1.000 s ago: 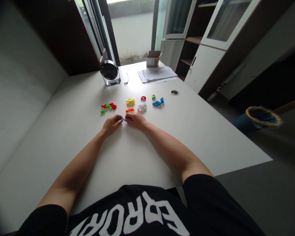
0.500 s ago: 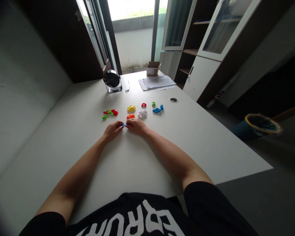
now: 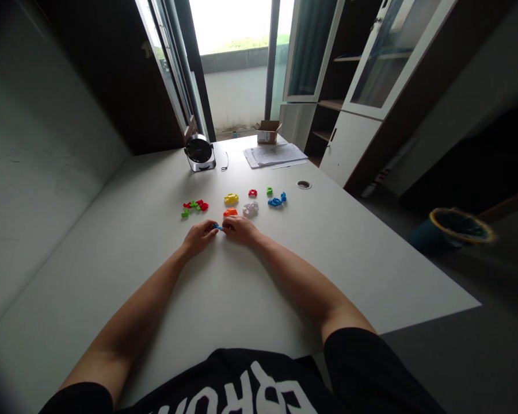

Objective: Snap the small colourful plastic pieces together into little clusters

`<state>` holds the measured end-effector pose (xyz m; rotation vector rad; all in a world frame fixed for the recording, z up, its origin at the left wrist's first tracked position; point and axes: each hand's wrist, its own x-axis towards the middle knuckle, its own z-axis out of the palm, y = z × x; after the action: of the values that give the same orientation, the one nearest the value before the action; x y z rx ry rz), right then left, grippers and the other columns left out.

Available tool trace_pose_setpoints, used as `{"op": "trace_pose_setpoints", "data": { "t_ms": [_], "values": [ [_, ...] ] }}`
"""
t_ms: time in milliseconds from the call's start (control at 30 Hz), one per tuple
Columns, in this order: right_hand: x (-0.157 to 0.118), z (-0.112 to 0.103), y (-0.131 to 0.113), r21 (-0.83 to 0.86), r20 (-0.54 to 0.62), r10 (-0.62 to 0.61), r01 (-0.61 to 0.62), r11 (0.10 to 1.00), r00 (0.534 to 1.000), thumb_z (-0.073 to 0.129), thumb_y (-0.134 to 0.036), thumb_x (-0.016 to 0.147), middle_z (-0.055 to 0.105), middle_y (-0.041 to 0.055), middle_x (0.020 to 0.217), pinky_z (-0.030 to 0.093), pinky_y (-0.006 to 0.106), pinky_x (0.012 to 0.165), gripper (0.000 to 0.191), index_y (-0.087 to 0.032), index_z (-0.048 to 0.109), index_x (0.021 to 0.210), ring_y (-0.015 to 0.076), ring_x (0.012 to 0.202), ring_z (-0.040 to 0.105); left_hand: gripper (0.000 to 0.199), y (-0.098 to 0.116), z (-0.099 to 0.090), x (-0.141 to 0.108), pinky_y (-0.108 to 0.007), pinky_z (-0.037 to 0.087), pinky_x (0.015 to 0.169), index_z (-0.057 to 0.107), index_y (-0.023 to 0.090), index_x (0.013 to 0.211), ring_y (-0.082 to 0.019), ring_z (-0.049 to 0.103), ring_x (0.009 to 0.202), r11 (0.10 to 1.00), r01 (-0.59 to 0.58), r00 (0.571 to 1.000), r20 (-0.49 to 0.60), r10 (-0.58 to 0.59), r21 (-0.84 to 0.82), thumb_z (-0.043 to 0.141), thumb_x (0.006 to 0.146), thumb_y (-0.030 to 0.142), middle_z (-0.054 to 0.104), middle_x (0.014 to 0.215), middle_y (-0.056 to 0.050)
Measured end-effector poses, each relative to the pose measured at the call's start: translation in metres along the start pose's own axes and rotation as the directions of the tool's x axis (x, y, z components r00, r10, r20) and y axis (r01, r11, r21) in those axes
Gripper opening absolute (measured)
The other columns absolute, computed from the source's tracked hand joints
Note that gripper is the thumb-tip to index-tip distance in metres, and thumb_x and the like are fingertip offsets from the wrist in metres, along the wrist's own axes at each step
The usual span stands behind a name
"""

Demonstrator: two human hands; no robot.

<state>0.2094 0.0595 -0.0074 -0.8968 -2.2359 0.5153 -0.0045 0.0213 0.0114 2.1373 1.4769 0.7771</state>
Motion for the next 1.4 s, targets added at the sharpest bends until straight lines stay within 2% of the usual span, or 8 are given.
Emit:
{"op": "trace_pose_setpoints", "data": {
  "t_ms": [533, 900, 1167, 1400],
  "values": [
    [-0.001, 0.004, 0.003, 0.004, -0.018, -0.012, 0.012, 1.000, 1.000, 0.066, -0.025, 0.085, 0.065, 0.0017, 0.080, 0.039, 0.023, 0.062, 0.009, -0.020, 0.068, 0.092, 0.0123, 0.066, 0.054, 0.022, 0.004, -0.001, -0.001, -0.026, 0.044, 0.064, 0.066, 0.024, 0.096, -0.016, 0.059, 0.067, 0.998, -0.029, 0.999, -0.019, 0.030, 0.056, 0.057, 0.087, 0.041, 0.068, 0.076, -0.001],
    [-0.001, 0.001, 0.000, -0.005, -0.005, -0.004, 0.004, 1.000, 1.000, 0.065, -0.026, 0.086, 0.064, 0.0020, 0.080, 0.037, 0.023, 0.062, 0.009, -0.018, 0.067, 0.090, 0.0124, 0.067, 0.052, 0.024, -0.002, 0.002, 0.000, -0.024, 0.043, 0.062, 0.066, 0.023, 0.105, -0.014, 0.058, 0.065, 0.998, -0.038, 0.999, -0.014, 0.039, 0.047, 0.057, 0.088, 0.037, 0.066, 0.076, 0.000],
    [0.000, 0.000, 0.000, -0.015, 0.003, -0.001, 0.001, 1.000, 1.000, 0.062, -0.029, 0.088, 0.063, 0.0021, 0.080, 0.036, 0.023, 0.063, 0.012, -0.018, 0.066, 0.090, 0.0124, 0.068, 0.051, 0.031, -0.007, 0.005, 0.001, -0.024, 0.047, 0.066, 0.061, 0.026, 0.116, -0.012, 0.062, 0.068, 0.999, -0.041, 0.999, -0.023, 0.041, -0.023, 0.058, 0.088, 0.036, 0.070, 0.092, 0.000],
    [0.000, -0.001, 0.000, -0.014, 0.007, 0.000, 0.000, 1.000, 1.000, 0.061, -0.031, 0.089, 0.062, 0.0026, 0.081, 0.036, 0.023, 0.064, 0.014, -0.018, 0.065, 0.090, 0.0131, 0.070, 0.051, 0.032, -0.005, 0.003, -0.001, -0.024, 0.049, 0.067, 0.060, 0.026, 0.118, -0.012, 0.063, 0.069, 0.999, -0.040, 0.999, -0.025, 0.040, -0.026, 0.059, 0.087, 0.033, 0.070, 0.094, -0.001]
  ]
}}
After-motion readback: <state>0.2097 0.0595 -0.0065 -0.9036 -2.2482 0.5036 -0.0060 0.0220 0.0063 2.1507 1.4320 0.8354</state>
